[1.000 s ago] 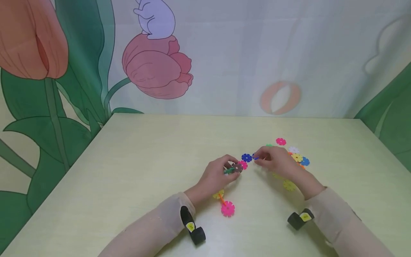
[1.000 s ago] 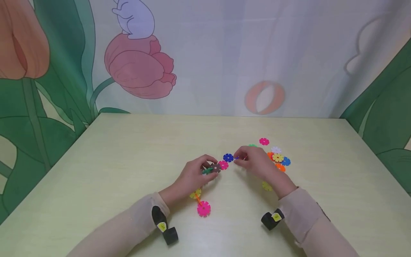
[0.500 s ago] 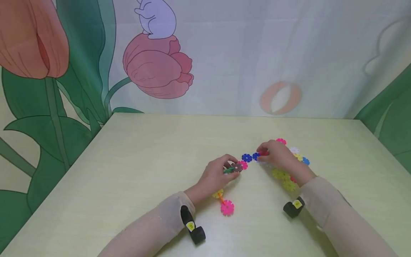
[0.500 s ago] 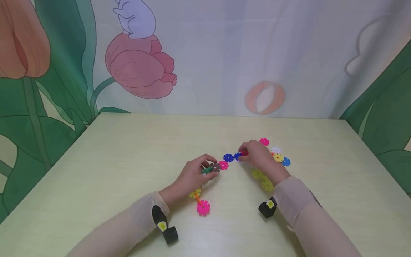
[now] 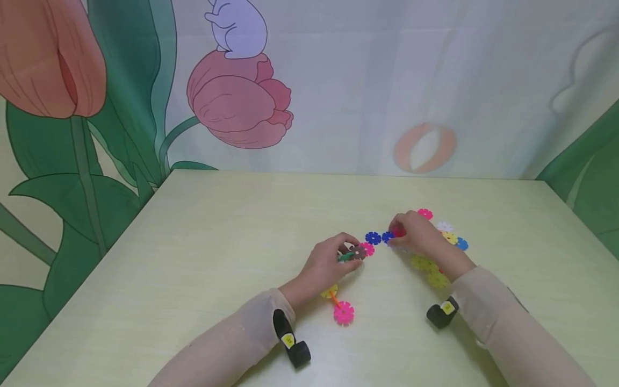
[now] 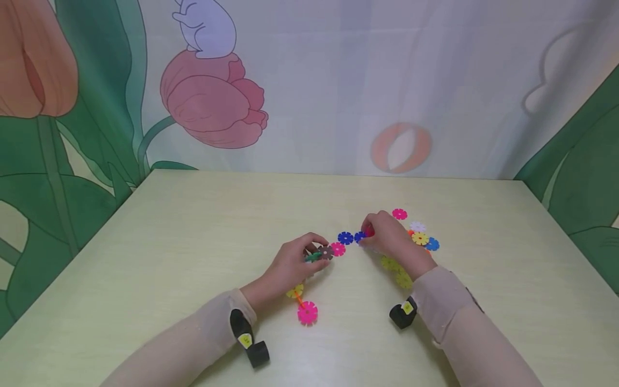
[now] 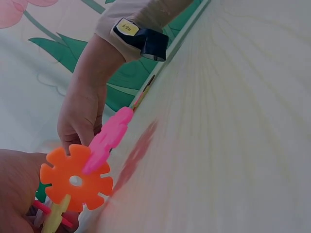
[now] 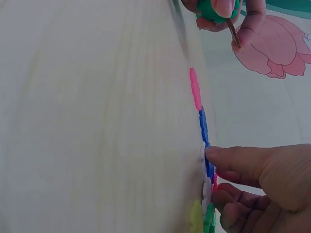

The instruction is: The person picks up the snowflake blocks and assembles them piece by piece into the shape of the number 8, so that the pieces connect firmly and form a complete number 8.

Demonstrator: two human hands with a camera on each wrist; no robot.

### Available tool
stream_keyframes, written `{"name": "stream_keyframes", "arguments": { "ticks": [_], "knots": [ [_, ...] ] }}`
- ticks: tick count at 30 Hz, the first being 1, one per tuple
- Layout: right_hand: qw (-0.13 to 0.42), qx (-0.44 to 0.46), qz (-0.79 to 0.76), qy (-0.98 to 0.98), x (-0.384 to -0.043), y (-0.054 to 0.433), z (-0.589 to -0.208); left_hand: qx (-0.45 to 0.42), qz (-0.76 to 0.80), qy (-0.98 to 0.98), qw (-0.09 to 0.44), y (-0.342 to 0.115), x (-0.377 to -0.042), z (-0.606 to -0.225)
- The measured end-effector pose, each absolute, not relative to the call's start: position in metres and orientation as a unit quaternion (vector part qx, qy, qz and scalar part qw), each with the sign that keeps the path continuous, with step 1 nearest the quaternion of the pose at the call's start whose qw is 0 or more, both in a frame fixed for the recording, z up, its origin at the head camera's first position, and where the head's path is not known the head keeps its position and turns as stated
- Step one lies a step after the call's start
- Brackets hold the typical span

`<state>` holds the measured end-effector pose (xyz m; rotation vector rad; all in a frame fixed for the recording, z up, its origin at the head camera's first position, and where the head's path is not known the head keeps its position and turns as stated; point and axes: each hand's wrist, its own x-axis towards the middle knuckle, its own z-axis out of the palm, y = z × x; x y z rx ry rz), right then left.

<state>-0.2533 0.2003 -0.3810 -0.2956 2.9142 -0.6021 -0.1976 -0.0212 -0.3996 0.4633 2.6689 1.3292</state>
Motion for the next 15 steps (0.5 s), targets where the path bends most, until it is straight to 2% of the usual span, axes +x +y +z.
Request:
{"name": "stream_keyframes", "arguments": {
  "ticks": [15],
  "knots": [
    [0.091,-0.103,-0.201,0.97,-0.2528,0.1993,-0.3802,0.15,0.44,0.883,0.068,-0.0215,-0.1979,-0.3995]
  ]
}}
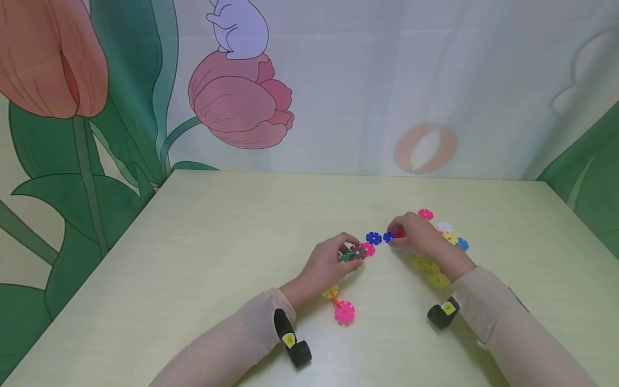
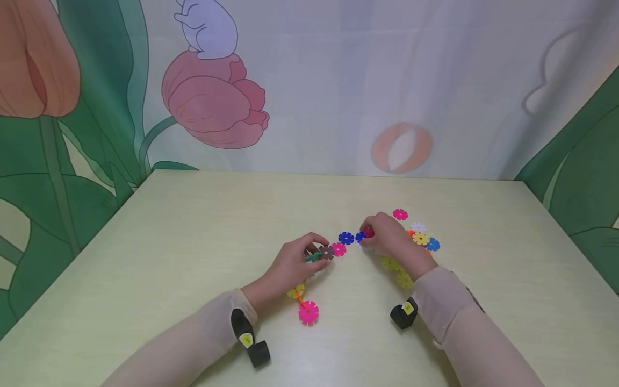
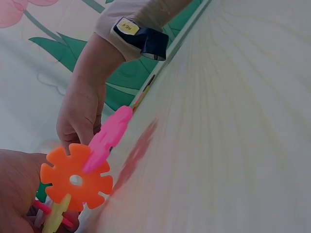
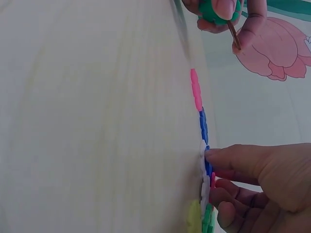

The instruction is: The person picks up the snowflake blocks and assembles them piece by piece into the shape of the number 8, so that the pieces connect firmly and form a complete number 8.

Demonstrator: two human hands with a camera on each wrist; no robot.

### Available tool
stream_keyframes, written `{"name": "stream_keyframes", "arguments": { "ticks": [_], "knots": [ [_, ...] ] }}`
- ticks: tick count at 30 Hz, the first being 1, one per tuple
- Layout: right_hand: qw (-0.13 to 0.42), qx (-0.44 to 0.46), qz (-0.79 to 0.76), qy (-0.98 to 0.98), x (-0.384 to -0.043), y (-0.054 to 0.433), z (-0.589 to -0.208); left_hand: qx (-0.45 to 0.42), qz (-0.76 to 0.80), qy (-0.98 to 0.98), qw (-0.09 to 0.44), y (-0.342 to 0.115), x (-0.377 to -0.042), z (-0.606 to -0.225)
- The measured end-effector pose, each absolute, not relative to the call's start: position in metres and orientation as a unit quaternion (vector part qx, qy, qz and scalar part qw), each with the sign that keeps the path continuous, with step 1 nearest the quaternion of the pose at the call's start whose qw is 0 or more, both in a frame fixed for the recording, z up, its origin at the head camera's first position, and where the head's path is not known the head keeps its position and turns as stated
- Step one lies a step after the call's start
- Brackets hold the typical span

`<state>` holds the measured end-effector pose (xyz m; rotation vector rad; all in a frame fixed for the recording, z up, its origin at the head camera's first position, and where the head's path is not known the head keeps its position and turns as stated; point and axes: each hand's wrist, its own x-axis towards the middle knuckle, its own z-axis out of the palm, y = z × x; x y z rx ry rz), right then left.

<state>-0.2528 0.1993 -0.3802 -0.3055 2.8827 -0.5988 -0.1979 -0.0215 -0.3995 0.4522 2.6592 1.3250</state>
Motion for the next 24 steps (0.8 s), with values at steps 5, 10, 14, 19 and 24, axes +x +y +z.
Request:
{"name": "stream_keyframes", "arguments": {
  "ticks": [5,10,14,19,24],
  "knots": [
    [0.089,-0.112,-0.197,0.97,-0.2517,0.1996,-0.3786,0.15,0.44,0.883,0.068,-0.0214,-0.1975,-0.3991],
    [0.081,-0.118,-0.193,0.971,-0.2507,0.2,-0.378,0.15,0.44,0.883,0.068,-0.0217,-0.1973,-0.3993],
    [0.08,-0.124,-0.189,0.971,-0.2491,0.2009,-0.3776,0.153,0.438,0.884,0.065,-0.0221,-0.1973,-0.3994],
    [0.086,-0.135,-0.187,0.969,-0.248,0.2016,-0.3766,0.155,0.437,0.884,0.063,-0.0223,-0.1971,-0.3993],
    [0.085,-0.144,-0.198,0.966,-0.2475,0.2012,-0.3761,0.156,0.436,0.884,0.064,-0.0221,-0.1972,-0.3998]
  ]
}}
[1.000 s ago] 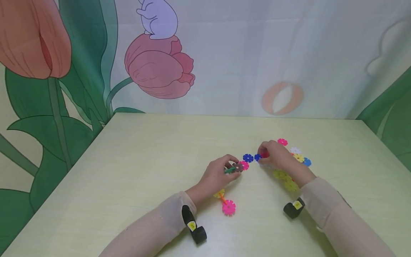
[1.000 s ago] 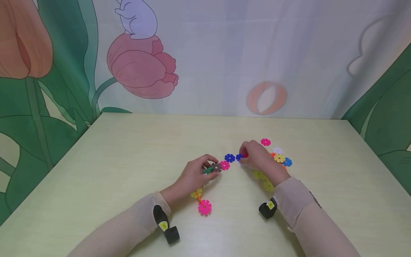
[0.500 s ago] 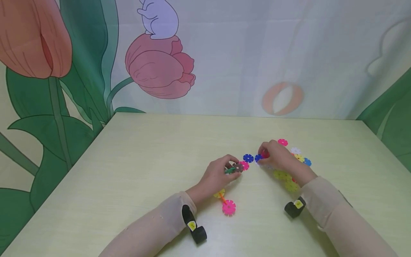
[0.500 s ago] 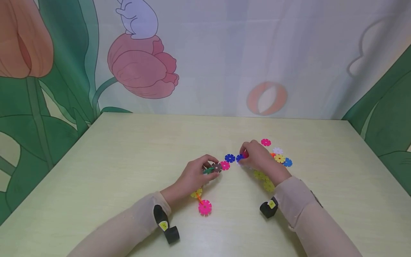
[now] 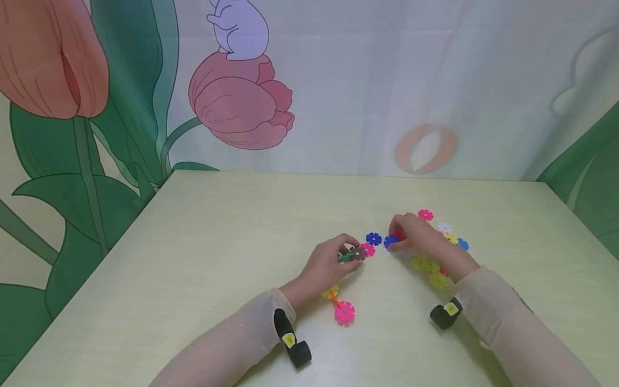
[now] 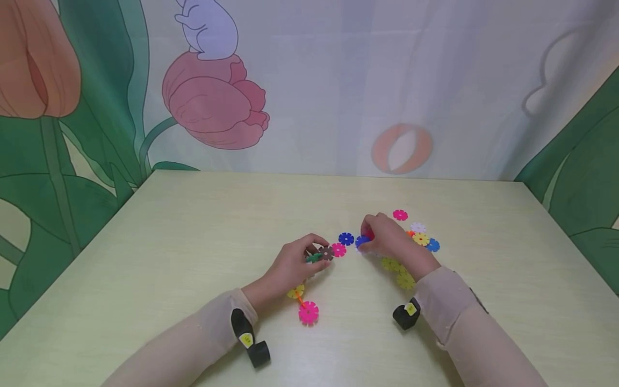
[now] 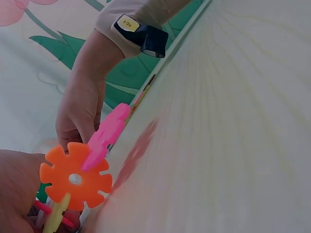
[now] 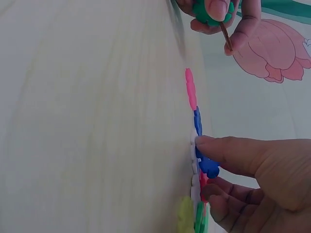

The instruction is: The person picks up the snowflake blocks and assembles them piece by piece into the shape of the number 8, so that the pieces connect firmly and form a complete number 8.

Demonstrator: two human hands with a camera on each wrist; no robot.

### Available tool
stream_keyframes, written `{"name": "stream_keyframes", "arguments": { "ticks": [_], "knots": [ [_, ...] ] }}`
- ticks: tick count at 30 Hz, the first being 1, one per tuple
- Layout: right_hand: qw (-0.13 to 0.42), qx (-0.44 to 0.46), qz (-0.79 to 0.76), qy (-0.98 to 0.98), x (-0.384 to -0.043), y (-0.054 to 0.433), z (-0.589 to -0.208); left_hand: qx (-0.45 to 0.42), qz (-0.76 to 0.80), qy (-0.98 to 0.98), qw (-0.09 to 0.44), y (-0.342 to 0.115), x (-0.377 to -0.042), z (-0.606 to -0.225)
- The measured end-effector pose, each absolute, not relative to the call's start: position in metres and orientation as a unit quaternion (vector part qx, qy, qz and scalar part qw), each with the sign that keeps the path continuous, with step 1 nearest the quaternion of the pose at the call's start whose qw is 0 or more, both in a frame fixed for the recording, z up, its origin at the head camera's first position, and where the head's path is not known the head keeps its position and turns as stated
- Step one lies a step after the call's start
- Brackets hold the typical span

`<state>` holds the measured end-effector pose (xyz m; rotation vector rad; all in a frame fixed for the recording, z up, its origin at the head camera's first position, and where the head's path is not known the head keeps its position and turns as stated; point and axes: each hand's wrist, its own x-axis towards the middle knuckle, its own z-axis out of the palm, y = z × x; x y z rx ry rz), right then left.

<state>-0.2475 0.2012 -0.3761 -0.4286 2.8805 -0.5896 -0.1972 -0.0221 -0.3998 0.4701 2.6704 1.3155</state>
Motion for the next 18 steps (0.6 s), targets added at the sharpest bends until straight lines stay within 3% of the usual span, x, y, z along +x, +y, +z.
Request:
{"name": "stream_keyframes", "arguments": {
  "ticks": [18],
  "knots": [
    [0.05,-0.143,-0.295,0.943,-0.222,0.198,-0.368,0.157,0.438,0.883,0.06,-0.023,-0.199,-0.401]
  ]
}}
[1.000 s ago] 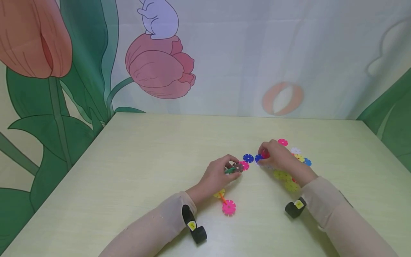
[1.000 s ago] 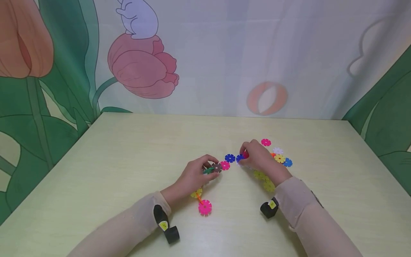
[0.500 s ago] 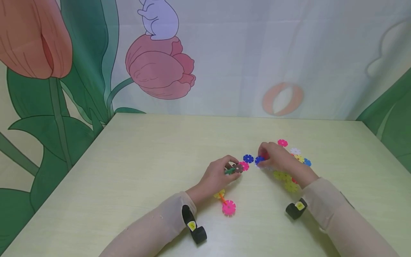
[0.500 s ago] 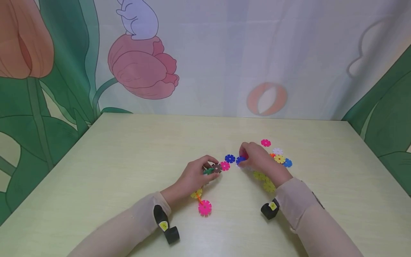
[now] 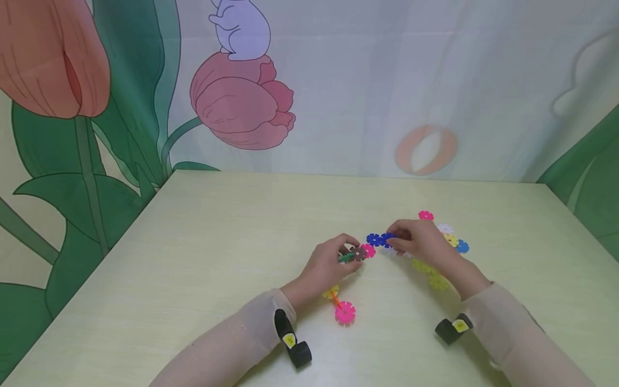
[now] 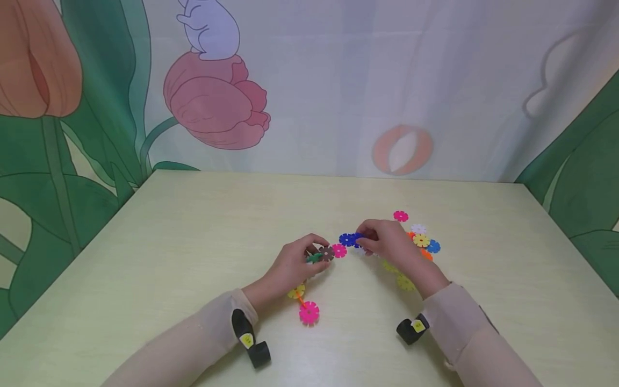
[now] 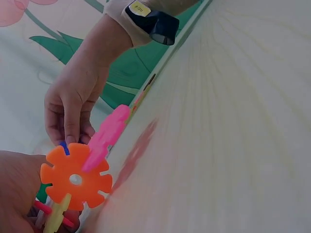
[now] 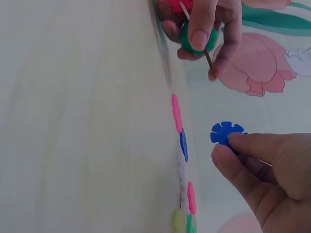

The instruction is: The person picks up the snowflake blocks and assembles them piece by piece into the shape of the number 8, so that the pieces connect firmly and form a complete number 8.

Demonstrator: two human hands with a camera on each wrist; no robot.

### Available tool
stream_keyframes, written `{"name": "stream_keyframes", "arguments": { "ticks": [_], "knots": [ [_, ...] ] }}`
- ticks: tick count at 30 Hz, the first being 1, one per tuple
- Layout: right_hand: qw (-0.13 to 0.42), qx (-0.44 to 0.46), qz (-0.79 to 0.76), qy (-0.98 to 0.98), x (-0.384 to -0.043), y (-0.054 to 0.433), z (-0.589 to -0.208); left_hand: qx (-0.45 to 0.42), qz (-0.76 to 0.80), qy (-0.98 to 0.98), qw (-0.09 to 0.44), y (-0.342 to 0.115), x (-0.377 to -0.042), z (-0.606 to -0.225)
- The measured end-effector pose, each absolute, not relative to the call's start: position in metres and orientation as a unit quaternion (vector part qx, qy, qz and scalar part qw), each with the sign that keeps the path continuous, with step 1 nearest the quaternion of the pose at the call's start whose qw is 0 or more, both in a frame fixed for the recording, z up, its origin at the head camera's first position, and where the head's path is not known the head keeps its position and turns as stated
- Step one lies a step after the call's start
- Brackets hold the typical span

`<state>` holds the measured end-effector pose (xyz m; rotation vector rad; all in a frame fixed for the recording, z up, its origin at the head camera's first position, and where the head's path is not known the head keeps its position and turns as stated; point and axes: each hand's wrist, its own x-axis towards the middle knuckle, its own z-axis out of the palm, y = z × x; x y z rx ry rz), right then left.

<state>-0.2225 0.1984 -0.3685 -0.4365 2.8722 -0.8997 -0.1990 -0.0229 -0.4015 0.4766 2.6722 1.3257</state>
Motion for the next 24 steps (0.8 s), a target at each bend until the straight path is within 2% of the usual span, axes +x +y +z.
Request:
{"name": "stream_keyframes", "arguments": {
  "ticks": [7,18,24],
  "knots": [
    [0.047,-0.165,-0.33,0.928,-0.205,0.191,-0.366,0.15,0.441,0.883,0.059,-0.024,-0.198,-0.4],
    [0.039,-0.183,-0.297,0.936,-0.193,0.183,-0.371,0.153,0.444,0.881,0.054,-0.024,-0.199,-0.402],
    [0.004,-0.223,-0.258,0.94,-0.191,0.179,-0.375,0.157,0.449,0.878,0.054,-0.025,-0.198,-0.401]
  ]
}}
